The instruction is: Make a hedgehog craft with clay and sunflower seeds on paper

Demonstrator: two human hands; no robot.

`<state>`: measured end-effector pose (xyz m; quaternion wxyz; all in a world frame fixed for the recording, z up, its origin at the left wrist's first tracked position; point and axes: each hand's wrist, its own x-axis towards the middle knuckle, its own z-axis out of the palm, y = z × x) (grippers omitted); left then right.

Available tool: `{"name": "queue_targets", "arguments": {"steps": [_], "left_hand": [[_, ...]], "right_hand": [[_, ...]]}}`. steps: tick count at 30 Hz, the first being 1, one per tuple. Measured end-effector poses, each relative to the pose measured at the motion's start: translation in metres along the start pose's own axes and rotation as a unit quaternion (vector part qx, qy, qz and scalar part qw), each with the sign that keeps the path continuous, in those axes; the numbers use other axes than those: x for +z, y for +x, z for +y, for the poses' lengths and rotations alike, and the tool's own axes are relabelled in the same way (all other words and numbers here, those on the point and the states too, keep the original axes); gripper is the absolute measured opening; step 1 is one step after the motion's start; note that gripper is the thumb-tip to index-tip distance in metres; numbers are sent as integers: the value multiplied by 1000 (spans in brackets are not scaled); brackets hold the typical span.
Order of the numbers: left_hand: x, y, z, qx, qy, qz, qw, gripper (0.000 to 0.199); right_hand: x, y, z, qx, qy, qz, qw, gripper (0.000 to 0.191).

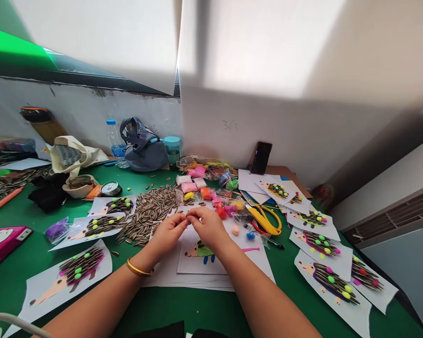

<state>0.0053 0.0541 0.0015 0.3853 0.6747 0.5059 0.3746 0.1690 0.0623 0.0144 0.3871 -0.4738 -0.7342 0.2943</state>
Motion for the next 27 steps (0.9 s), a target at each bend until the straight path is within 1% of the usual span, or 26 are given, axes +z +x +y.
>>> {"name": "queue_targets", "arguments": {"steps": [3,5,7,9,13,15,19,23,25,27], "left_hand": [[0,-1,-1,0,-20,5,1000,28],[1,-1,-3,8,-25,-11,1000,29],[2,-2,-5,20,-15,-29,999,30],[3,-3,-6,28,15,-34,999,31],[3,-6,-6,18,121,-32,992,31],[1,-7,-4,11,182,-42,982,32],[-2,-9,0,12,283,-81,956,32],[-4,-13,3,35,316,-128,939,33],[-4,-15,3,51,311,-147,937,33],[-3,-17,2,53,299,-154,940,31]], "right_hand": [[-2,-1,4,-9,19,-23,1000,16],[-3,-1,7,-2,29,-29,999,17],[-5,0,10,17,25,-23,999,18],[-9,0,12,41,-1,-7,999,19],[-24,-2,16,56,-126,7,990,23],[-32,-5,19,62,-172,4,983,24],[-44,-14,25,70,-198,6,978,23],[-45,-31,28,60,-211,-31,975,22],[-44,-41,28,56,-204,-54,976,22],[-43,-50,29,48,-194,-66,978,21]]}}
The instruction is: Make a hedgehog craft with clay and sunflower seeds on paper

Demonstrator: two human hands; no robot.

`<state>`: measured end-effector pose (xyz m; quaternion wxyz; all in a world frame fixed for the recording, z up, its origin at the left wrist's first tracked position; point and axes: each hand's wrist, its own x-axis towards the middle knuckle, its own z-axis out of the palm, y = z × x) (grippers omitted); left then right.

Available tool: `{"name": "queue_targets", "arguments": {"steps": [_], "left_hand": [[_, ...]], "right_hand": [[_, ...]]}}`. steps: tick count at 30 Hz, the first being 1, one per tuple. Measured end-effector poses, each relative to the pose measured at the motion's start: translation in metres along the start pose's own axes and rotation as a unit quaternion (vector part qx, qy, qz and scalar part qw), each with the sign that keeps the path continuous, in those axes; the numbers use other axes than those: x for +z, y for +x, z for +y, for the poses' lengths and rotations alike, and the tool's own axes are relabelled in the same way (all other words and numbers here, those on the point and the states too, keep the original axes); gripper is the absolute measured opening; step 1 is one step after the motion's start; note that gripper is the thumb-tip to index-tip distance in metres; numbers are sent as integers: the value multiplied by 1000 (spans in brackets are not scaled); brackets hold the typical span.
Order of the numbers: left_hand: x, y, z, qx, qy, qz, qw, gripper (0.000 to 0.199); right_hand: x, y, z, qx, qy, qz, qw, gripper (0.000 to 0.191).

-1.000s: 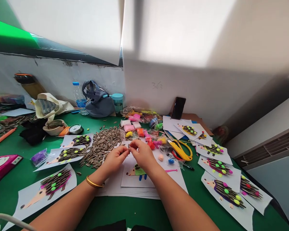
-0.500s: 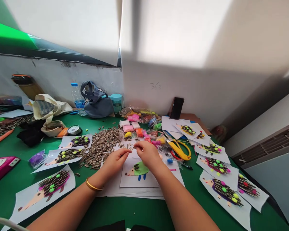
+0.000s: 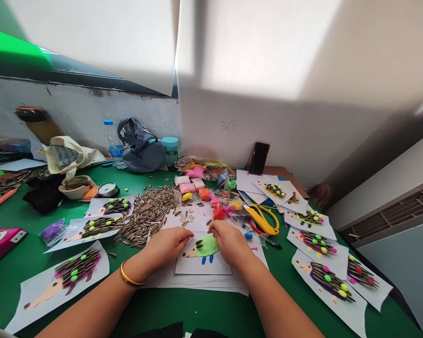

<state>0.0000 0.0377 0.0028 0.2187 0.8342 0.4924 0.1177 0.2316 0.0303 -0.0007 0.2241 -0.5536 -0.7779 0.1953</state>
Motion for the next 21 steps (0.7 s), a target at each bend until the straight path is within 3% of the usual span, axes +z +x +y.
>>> {"name": "queue_targets", "arguments": {"steps": [8,21], "left_hand": [[4,-1,-2,-4,-31,2,1000,24],[4,-1,-2,-9,-51,13,999,21]], "right_hand": [[3,-10,3,-2,52,-7,999,17],[4,-9,-5,7,34,1,999,16]]}}
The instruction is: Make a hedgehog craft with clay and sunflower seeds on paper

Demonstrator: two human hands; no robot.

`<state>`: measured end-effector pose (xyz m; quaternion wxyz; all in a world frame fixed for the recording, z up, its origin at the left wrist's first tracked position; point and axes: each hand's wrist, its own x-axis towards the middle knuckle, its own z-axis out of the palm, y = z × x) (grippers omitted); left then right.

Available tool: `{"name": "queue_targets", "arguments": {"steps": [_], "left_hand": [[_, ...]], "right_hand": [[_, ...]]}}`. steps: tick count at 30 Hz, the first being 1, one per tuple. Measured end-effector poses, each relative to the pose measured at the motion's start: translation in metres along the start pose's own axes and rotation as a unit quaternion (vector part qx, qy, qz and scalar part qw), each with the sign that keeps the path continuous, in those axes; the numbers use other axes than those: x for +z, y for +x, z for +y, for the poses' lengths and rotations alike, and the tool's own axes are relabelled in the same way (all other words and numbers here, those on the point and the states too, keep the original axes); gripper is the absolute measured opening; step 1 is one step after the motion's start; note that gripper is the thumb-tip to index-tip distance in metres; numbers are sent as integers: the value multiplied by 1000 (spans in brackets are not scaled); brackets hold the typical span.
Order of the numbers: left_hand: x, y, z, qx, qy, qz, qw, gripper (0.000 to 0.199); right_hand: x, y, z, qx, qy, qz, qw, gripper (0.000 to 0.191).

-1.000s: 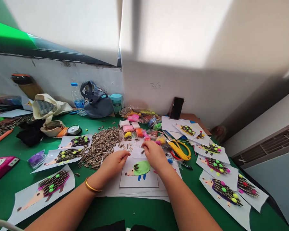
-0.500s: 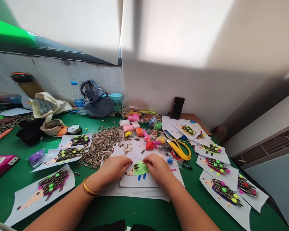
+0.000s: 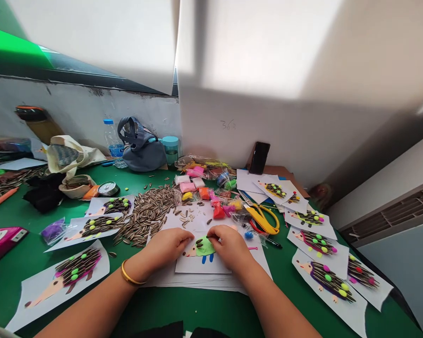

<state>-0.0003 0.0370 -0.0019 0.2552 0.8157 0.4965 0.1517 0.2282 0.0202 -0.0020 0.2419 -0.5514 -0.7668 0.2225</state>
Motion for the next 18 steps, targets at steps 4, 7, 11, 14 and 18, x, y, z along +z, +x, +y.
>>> {"name": "queue_targets", "arguments": {"steps": [4,7,11,14,18], "left_hand": [[0,0,0,5,6,-1,1000,22],[-1,0,0,11,11,-7,1000,24],[-1,0,0,12,1,-4,1000,23],[0,-1,0,18,5,-3,1000,24],[-1,-1,1,23,31,-16,999,26]], "right_hand": [[-1,-4,-5,-15,4,-12,1000,13],[2,-11,-8,-28,35,-11,999,15],[12,-20,-11,-33,52,-23,998,16],[17,-23,-14,-50,22,-14,998,16],[21,-22,-17,-98,-13,5,995,16]]}}
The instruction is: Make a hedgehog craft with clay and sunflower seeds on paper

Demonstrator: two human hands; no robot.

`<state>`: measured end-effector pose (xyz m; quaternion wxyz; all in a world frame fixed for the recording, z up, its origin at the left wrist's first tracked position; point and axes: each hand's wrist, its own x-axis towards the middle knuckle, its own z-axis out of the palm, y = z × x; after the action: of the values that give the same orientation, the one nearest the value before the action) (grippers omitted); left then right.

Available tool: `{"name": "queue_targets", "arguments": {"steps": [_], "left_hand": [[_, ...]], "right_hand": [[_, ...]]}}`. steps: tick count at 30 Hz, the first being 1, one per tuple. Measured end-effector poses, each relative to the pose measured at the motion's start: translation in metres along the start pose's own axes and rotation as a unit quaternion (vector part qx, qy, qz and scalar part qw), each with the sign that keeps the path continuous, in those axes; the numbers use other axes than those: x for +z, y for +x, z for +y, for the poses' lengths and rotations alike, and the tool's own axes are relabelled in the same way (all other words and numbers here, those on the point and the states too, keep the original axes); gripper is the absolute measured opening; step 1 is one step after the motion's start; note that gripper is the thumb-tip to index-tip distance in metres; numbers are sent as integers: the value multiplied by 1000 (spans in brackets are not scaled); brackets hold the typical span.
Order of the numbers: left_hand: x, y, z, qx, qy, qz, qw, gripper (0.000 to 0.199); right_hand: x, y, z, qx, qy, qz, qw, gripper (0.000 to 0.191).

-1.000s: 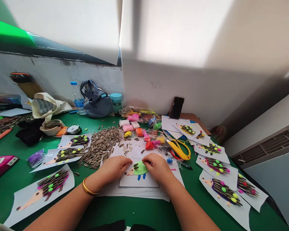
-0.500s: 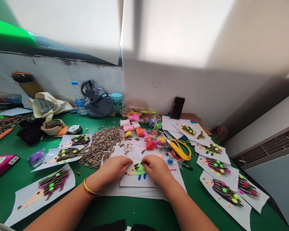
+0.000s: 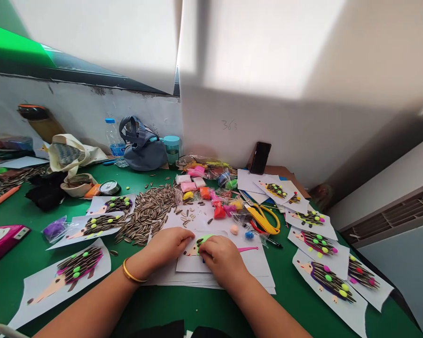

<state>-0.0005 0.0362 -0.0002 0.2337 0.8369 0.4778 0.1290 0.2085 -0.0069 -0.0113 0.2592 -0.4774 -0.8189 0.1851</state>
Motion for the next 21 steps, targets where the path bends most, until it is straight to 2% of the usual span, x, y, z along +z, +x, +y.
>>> {"name": "queue_targets", "arguments": {"steps": [8,21], "left_hand": [[-3,0,3,0,39,-29,999,30],[-1,0,1,0,21,-18,1000,29]], "right_hand": [[8,-1,4,-38,-39,55,997,17],[14,0,8,-49,-78,50,995,17]]}}
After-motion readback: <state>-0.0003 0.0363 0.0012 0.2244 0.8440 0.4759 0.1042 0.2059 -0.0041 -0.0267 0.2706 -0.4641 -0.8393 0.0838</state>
